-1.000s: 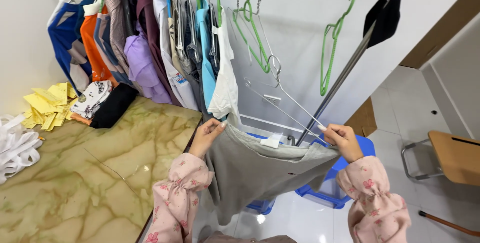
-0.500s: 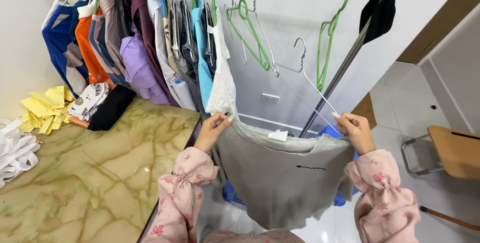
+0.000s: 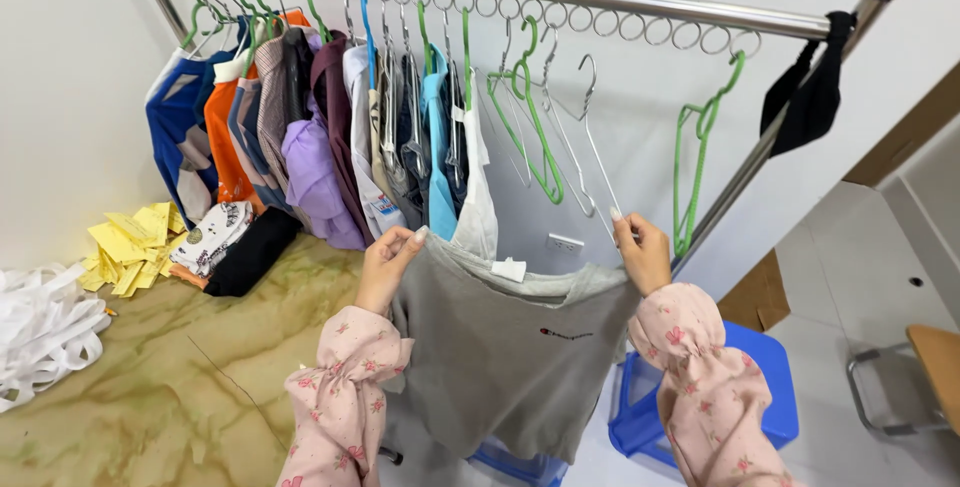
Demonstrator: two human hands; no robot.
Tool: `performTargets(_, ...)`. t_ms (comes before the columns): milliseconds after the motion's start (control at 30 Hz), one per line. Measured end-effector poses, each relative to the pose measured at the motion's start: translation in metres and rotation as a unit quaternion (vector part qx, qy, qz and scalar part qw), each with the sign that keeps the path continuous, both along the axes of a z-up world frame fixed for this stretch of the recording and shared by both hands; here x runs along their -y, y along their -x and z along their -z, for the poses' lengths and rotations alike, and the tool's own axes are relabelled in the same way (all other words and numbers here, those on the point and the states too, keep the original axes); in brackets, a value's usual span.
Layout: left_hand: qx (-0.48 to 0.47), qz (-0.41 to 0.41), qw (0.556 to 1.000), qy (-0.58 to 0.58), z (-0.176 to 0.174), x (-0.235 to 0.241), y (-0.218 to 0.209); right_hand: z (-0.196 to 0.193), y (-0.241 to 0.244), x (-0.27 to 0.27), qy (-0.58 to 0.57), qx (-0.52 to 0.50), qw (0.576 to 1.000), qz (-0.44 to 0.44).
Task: The person picks up folded garments from a table, places them onto hangers, and hangs them on a clothing rack. The person handles a grey t-shirt, a black t-shirt, a patterned white top, and an orange garment, placing each on a hanger and arranging them on the rack.
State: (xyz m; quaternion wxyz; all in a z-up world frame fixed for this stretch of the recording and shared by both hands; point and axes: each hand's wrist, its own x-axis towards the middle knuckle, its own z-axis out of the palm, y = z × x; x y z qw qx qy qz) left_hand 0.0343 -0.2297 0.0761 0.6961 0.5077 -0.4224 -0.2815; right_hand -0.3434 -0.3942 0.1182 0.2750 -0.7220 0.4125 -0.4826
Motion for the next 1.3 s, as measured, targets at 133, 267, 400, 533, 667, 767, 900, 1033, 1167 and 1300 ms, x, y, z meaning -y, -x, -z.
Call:
performTargets(133,0.012,-0.018,1.0,0.003,0.001,0.006,-0.028,-0.012,-0.026,0.034,0.014,0.007,1.0,0.008)
performTargets(267,0.02,-0.02,1.0,0.004,0.001,0.013,-0.041,-0.019,-0.043,0.069,0.034,0.003,0.999,0.027)
performTargets(400,0.008,-0.013,1.0,-0.003,-0.003,0.012,-0.04,-0.007,-0.049,0.1,0.019,-0.02,0.999,0.043)
performTargets(533,-0.006,-0.017,1.0,-0.009,0.005,0.013,-0.04,0.007,-0.054,0.098,0.006,-0.055,0.995,0.088)
performTargets(667,-0.003,-0.007,1.0,-0.013,0.015,0.016,-0.04,0.001,-0.052,0.064,0.163,-0.042,0.969,0.178)
performTargets(767,-0.004,0.0,1.0,-0.015,0.012,0.018,-0.036,-0.008,-0.057,0.042,0.229,-0.027,0.96,0.156)
performTargets(900,-0.005,0.007,1.0,-0.019,0.007,0.025,-0.037,-0.015,-0.084,0.036,0.255,-0.103,0.956,0.1)
performTargets(1033,-0.009,0.009,1.0,-0.019,0.017,0.035,-0.047,-0.013,-0.113,0.077,0.22,-0.182,0.95,0.126)
performTargets(1167,-0.013,0.018,1.0,-0.018,0.026,0.035,-0.059,-0.022,-0.133,0.096,0.126,-0.266,0.946,0.138)
performTargets(1300,-0.025,0.014,0.999,-0.018,0.017,0.024,-0.065,-0.032,-0.14,0.099,0.09,-0.267,0.941,0.187)
